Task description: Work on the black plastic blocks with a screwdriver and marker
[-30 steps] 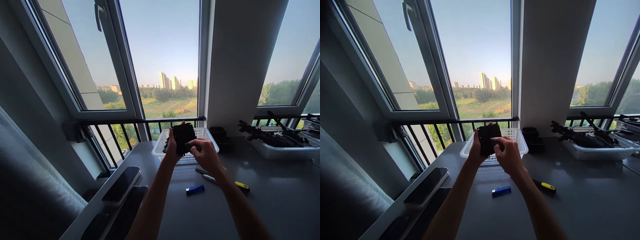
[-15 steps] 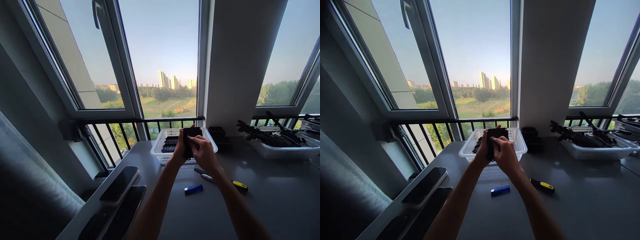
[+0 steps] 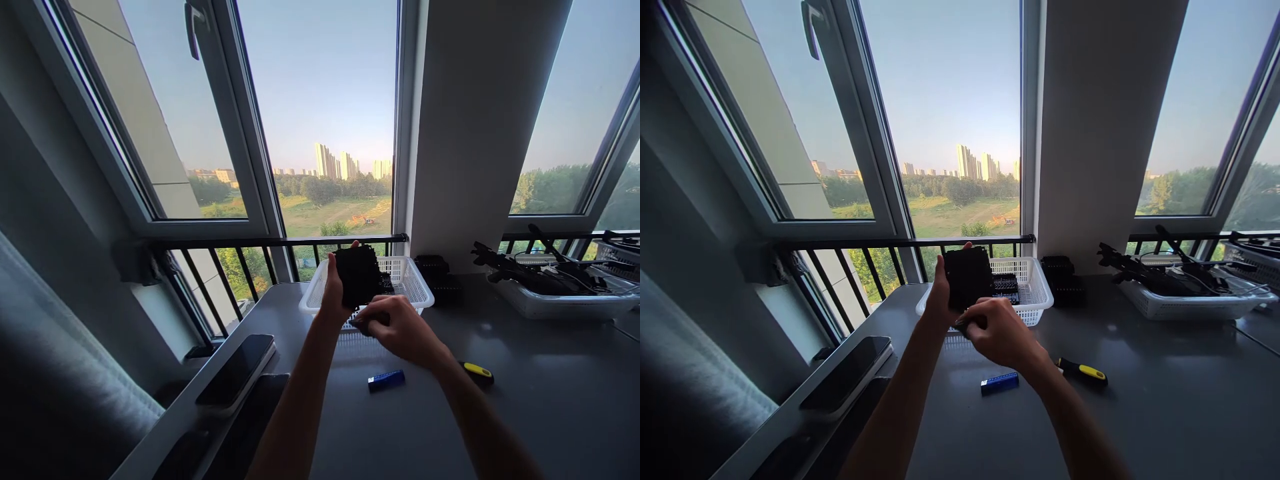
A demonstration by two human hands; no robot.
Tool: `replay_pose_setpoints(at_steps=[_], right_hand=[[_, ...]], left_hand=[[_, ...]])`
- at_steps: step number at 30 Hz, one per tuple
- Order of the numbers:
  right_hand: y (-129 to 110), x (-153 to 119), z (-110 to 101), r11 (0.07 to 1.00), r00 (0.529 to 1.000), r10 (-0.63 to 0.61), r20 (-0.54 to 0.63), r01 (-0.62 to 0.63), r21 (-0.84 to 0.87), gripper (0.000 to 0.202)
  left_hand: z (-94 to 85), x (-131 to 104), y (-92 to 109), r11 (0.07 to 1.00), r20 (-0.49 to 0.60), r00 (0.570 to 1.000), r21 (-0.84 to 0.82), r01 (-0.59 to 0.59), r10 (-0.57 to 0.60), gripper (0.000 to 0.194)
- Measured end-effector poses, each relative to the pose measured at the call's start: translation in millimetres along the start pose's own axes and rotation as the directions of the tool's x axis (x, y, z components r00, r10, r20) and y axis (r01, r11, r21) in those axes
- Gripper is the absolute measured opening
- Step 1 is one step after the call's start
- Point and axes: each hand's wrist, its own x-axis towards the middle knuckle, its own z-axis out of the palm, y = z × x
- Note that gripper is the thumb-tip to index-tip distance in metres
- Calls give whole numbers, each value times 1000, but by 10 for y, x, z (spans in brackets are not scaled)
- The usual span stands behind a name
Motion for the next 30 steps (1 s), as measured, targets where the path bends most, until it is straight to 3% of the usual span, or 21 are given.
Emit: replay_pose_setpoints(at_steps=[3,6,10,14,18,24,30], right_hand=[[41,43,-45,998,952,-5,-307,-13,-55,30],[135,86,-73,988,881,-83,-467,12,-154,43],[226,92,-52,946,861,-186,-473,26,-324,40],[243,87,-17,912,872,-198,-447,-3,-409,37],[261,97,9,919,884,-160,-439,-29,-394,37],[254,89,74,924,861,-122,-493,-83,-374,37],[192,85,72,869,895,-80,-438,-152,-470,38]], left_hand=[[25,-21,-50,995,58,994,16,94,-94,61],[71,-40,-160,979,142,969,49,197,-202,60],[115,-48,-316,964,232,936,104,247,-265,59],[116,-55,-373,967,256,934,112,229,-251,61],[122,-74,-396,970,228,946,127,205,-230,60],[212,-107,-496,992,157,981,73,107,-117,63],[262,-112,-549,997,65,995,26,76,-78,61]])
